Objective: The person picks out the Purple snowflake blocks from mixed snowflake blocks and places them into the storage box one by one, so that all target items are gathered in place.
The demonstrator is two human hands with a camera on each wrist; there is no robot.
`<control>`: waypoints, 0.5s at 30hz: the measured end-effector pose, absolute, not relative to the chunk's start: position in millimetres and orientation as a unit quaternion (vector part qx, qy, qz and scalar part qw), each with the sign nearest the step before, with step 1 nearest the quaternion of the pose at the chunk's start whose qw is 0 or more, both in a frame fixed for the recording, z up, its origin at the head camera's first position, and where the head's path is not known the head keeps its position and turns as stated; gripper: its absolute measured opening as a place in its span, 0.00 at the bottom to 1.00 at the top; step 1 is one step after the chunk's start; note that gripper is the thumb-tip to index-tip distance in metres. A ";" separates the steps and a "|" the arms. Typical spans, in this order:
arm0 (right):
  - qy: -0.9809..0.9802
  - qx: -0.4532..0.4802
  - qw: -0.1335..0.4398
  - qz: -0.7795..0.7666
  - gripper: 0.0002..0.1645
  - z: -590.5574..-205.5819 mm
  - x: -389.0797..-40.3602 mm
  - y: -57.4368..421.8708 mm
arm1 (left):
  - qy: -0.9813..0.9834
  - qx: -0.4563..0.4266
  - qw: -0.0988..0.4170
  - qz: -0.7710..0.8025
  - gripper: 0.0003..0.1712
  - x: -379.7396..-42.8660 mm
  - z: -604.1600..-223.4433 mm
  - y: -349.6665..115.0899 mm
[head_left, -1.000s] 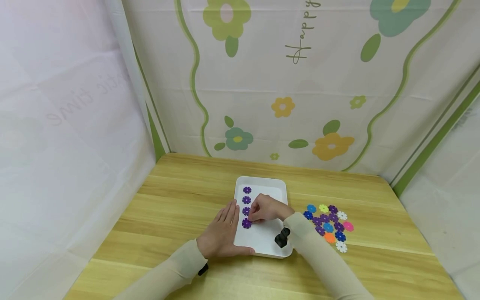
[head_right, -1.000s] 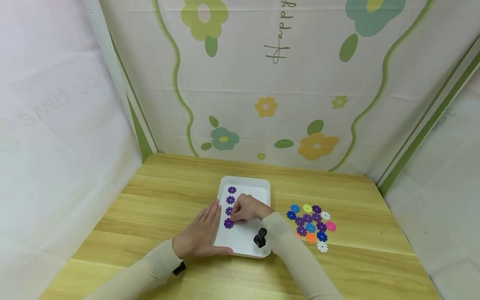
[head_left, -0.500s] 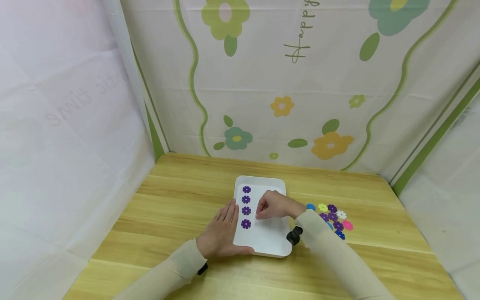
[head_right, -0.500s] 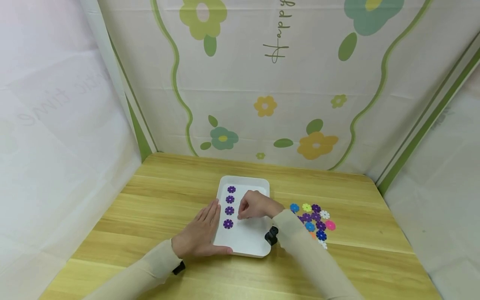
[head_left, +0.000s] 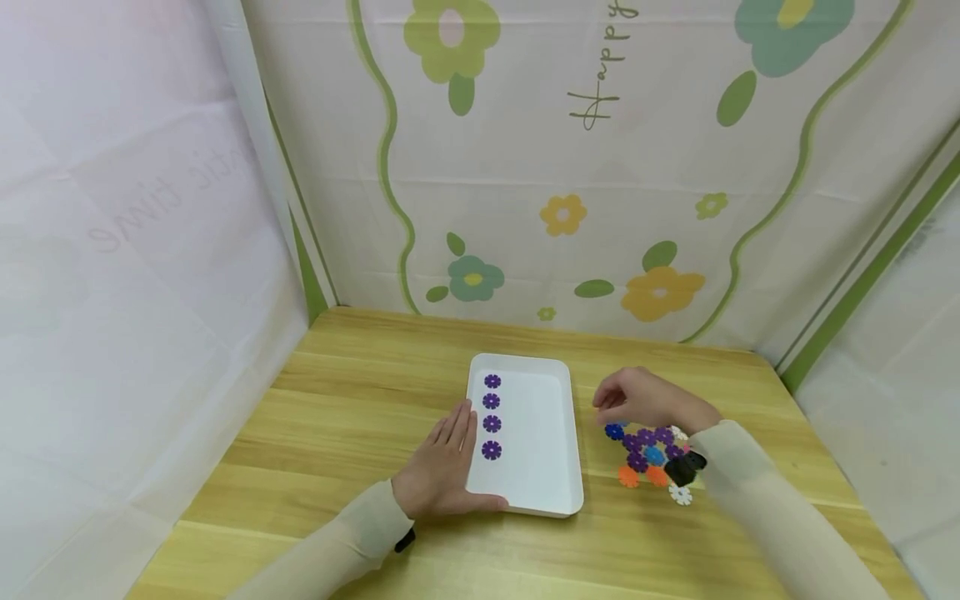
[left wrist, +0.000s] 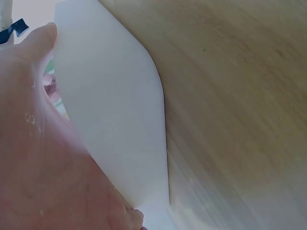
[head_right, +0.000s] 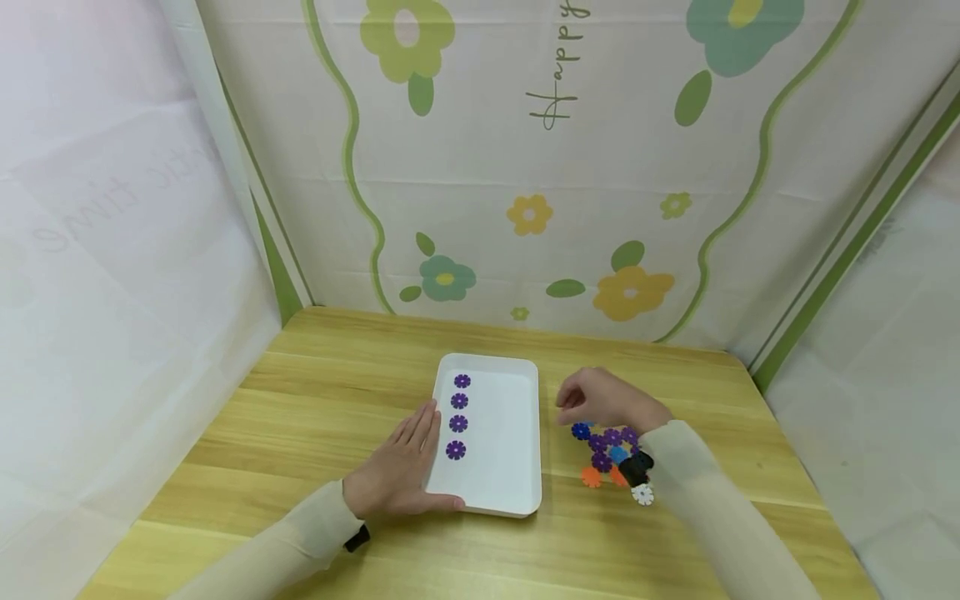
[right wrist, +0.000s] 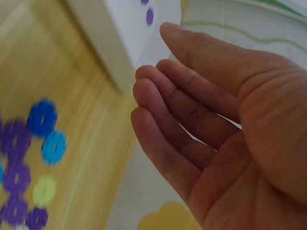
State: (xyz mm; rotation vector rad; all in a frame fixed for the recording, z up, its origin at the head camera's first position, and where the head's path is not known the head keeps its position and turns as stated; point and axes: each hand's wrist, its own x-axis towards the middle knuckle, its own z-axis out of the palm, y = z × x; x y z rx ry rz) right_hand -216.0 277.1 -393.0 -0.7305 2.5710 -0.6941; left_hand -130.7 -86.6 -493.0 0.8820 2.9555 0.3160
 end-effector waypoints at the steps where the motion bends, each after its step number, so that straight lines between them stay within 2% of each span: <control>1: 0.918 -0.252 0.187 -0.243 0.11 -392.1 -216.8 286.1 | 0.953 0.283 0.023 0.101 0.81 -131.1 -493.6 -86.7; 7: 0.940 -0.210 0.171 -0.210 0.13 -394.7 -223.6 334.8 | 0.955 0.280 0.024 0.095 0.82 -131.5 -492.9 -87.1; 15: 0.952 -0.170 0.163 -0.195 0.17 -418.7 -230.4 378.9 | 0.954 0.282 0.026 0.099 0.81 -130.1 -490.0 -87.2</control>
